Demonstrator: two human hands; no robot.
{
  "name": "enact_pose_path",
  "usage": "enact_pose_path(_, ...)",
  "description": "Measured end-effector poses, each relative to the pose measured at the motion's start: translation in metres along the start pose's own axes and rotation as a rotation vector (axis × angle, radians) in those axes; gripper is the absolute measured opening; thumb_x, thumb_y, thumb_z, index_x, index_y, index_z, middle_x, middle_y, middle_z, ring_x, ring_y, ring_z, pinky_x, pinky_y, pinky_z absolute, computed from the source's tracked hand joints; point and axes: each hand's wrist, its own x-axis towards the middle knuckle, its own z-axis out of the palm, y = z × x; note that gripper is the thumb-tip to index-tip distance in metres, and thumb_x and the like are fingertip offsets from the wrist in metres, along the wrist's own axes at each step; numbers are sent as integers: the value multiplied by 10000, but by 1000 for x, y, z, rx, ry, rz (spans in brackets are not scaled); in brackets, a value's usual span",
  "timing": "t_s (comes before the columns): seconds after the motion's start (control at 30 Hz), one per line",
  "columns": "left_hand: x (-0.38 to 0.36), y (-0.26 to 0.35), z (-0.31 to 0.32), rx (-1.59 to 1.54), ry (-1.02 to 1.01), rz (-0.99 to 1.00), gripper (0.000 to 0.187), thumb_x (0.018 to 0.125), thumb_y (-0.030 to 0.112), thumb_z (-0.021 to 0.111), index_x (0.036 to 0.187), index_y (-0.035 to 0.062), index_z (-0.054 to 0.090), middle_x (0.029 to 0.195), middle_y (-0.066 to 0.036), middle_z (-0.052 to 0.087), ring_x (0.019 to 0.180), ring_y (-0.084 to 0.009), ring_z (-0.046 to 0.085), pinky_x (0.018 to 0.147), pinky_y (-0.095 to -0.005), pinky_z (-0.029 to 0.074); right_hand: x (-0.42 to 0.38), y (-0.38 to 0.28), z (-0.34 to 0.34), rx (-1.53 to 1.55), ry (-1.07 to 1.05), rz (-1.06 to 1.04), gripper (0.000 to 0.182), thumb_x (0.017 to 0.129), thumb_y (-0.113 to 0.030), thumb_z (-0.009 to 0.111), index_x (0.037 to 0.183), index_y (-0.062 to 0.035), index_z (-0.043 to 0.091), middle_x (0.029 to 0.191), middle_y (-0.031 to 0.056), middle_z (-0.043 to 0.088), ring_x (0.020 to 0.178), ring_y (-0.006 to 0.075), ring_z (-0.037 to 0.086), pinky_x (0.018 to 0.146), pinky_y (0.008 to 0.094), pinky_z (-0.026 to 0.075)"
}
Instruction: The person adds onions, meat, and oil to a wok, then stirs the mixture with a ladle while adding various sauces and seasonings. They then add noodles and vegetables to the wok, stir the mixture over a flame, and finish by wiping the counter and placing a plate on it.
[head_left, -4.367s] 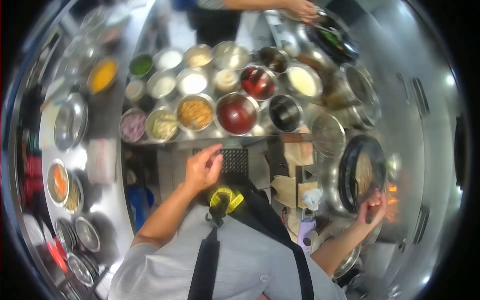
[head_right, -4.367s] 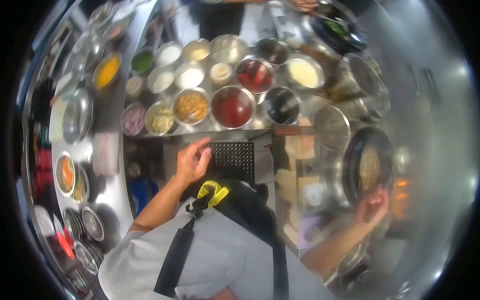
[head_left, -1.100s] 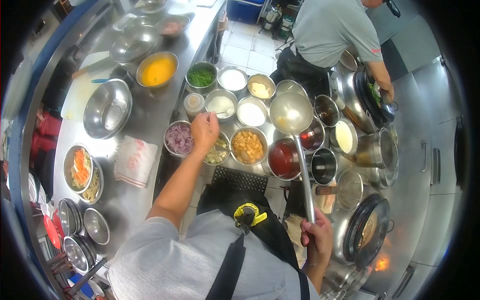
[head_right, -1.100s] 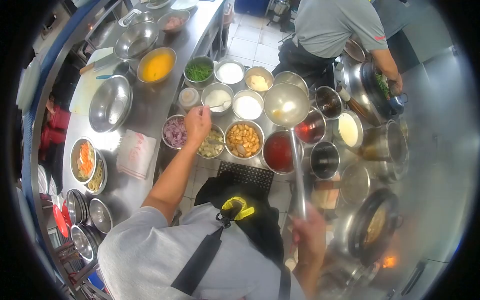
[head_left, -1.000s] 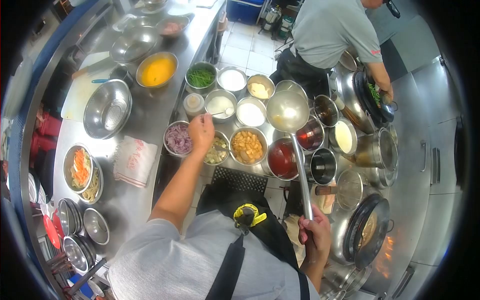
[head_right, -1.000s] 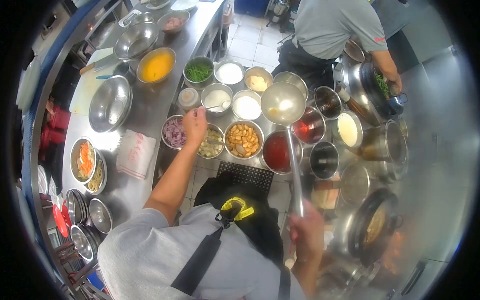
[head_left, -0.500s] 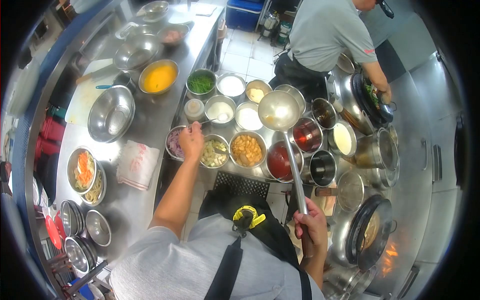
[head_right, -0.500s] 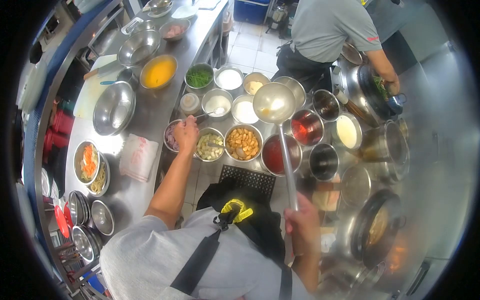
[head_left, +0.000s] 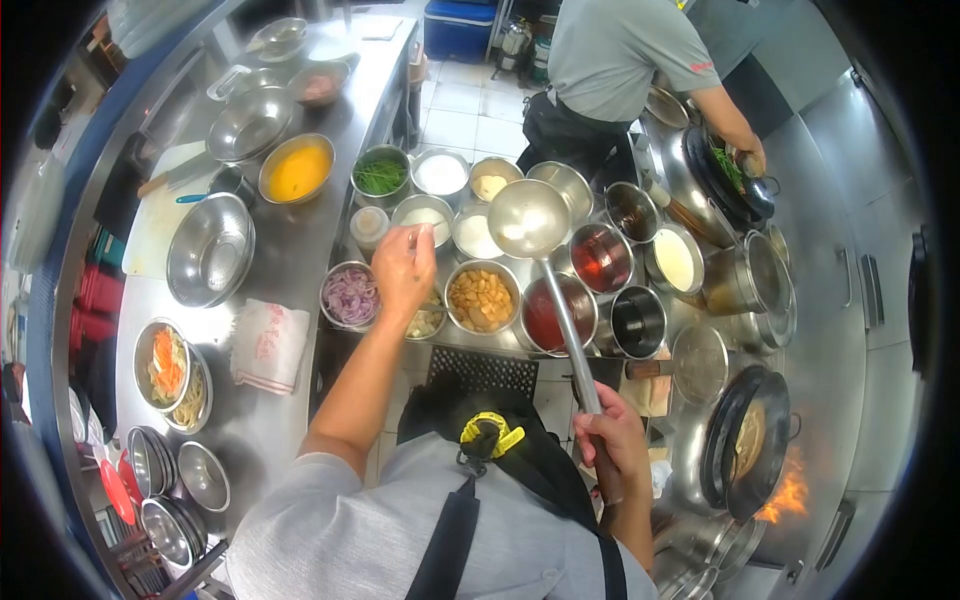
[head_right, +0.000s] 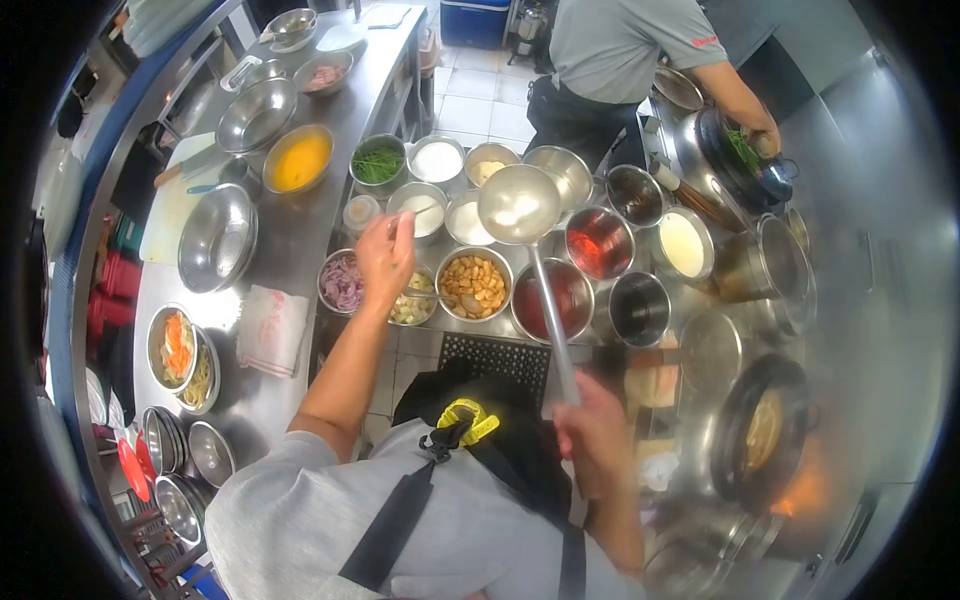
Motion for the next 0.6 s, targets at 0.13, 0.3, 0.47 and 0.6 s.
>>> enact_pose_path(0.13,6,-35,33,109,-173,94,224,895,223,617,805,37,704,768,-155,650,699,-359,612,650,-450,469,-8,-5,-2,-15,70,-46,638,764,-57,637,1372,44,472,694,52,577,406,95,480,366,214,370)
enact_pose_path(0.3,6,-53,63,183,-226,91,293,907,283,571,768,50,683,721,-156,631,697,-388,605,656,-516,445,-13,-6,-5,-16,121,-78,636,760,-63,640,1367,40,482,685,50,571,405,91,477,369,212,375)
enact_pose_path(0.47,10,-63,70,151,-329,-112,337,901,330,571,787,40,698,757,-198,660,745,-413,636,685,-513,470,-12,-1,-10,-17,104,-70,633,766,-64,634,1370,39,478,687,50,572,404,89,476,370,211,379)
enact_pose_path(0.6,17,-66,67,117,-417,-266,370,895,354,558,773,42,716,790,-225,681,769,-419,652,700,-495,490,-7,-1,-7,11,103,-49,612,779,-52,618,1367,39,478,689,53,575,403,89,483,364,208,375)
